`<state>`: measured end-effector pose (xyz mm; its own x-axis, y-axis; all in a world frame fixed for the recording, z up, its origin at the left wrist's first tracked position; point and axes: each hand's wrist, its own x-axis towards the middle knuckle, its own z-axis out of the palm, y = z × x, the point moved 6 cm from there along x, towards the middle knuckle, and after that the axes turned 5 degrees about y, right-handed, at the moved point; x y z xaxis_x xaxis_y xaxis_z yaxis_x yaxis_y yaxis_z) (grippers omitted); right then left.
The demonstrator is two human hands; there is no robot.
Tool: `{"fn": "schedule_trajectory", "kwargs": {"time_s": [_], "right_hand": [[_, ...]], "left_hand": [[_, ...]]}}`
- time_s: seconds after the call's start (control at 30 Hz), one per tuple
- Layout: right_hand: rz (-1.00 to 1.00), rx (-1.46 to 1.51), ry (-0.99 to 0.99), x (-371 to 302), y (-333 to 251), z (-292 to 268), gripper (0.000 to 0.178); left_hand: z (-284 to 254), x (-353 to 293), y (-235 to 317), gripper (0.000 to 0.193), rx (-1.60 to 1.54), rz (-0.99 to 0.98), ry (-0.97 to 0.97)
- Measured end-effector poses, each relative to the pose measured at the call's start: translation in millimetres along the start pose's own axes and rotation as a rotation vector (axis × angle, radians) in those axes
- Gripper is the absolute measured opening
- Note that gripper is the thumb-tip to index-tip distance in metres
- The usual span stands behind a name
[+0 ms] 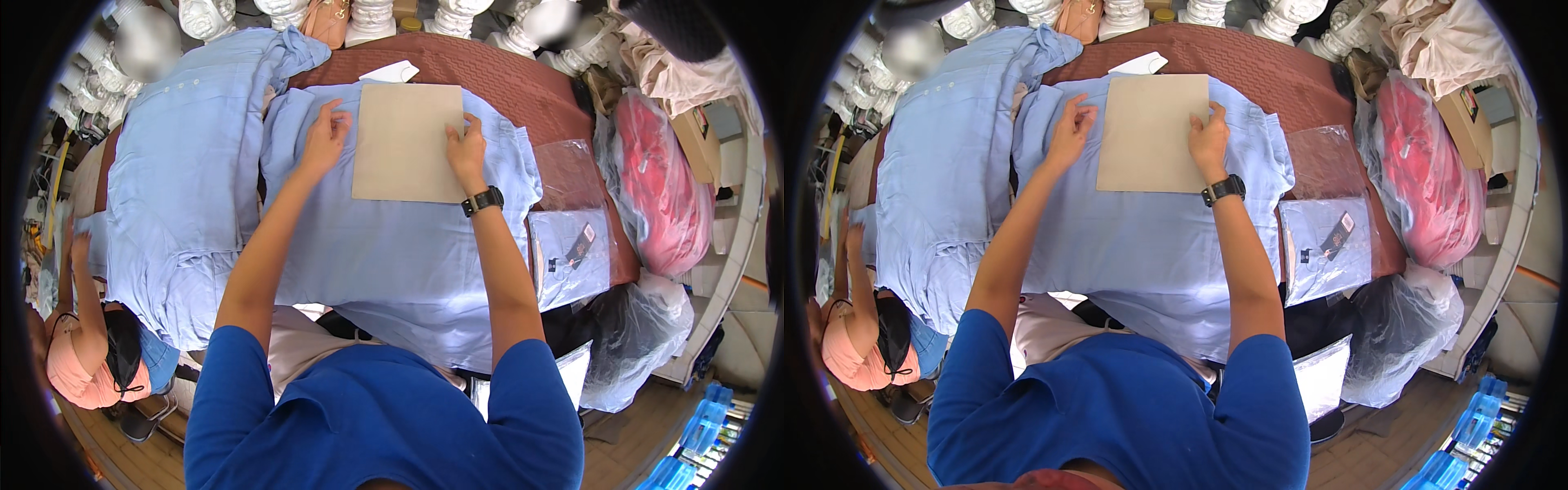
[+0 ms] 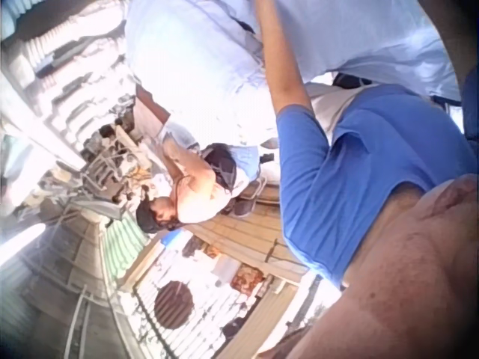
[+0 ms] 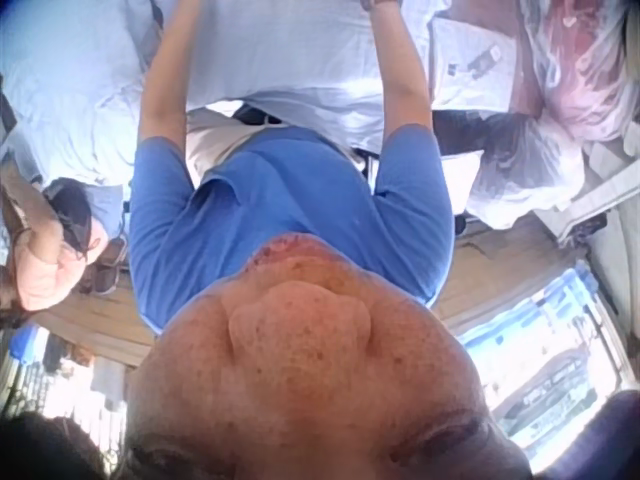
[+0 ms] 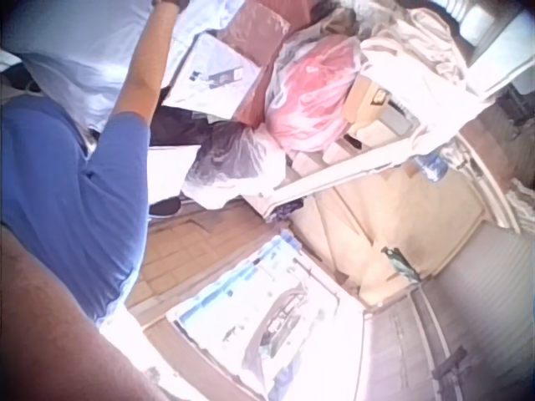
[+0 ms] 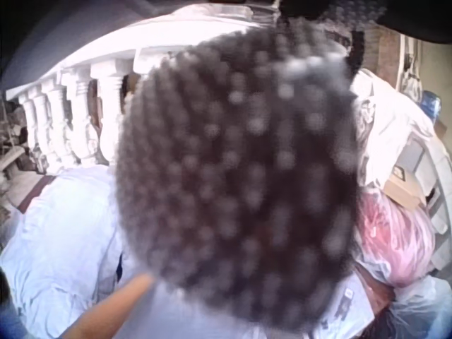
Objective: The person folds a shirt over a card, places it into a clear plastic bag, seals the bag, and then unfolds another shirt to repeat the process.
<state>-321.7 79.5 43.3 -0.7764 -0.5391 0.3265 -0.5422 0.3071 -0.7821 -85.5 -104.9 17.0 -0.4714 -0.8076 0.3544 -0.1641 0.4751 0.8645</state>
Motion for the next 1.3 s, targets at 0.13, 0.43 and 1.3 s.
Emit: {"fn": "schedule_trajectory", "kwargs": {"time_s": [0.13,0.43,1.3], "right_hand": [[-0.121,-0.074,0.125,-6.7,9.8,3.4,0.044],[-0.111,-0.211,0.103,-8.7,14.5,9.3,0.041],[-0.107,-0.218,0.061,-12.8,13.3,8.7,0.051]], "left_hand": [[-1.6,-12.2,15.8,0.046,0.166,0.167,0.038],[-3.4,-15.3,21.6,0.033,0.307,0.334,0.086],[11.0,-22.4,20.8,0.035,0.163,-0.116,-0.012]]}}
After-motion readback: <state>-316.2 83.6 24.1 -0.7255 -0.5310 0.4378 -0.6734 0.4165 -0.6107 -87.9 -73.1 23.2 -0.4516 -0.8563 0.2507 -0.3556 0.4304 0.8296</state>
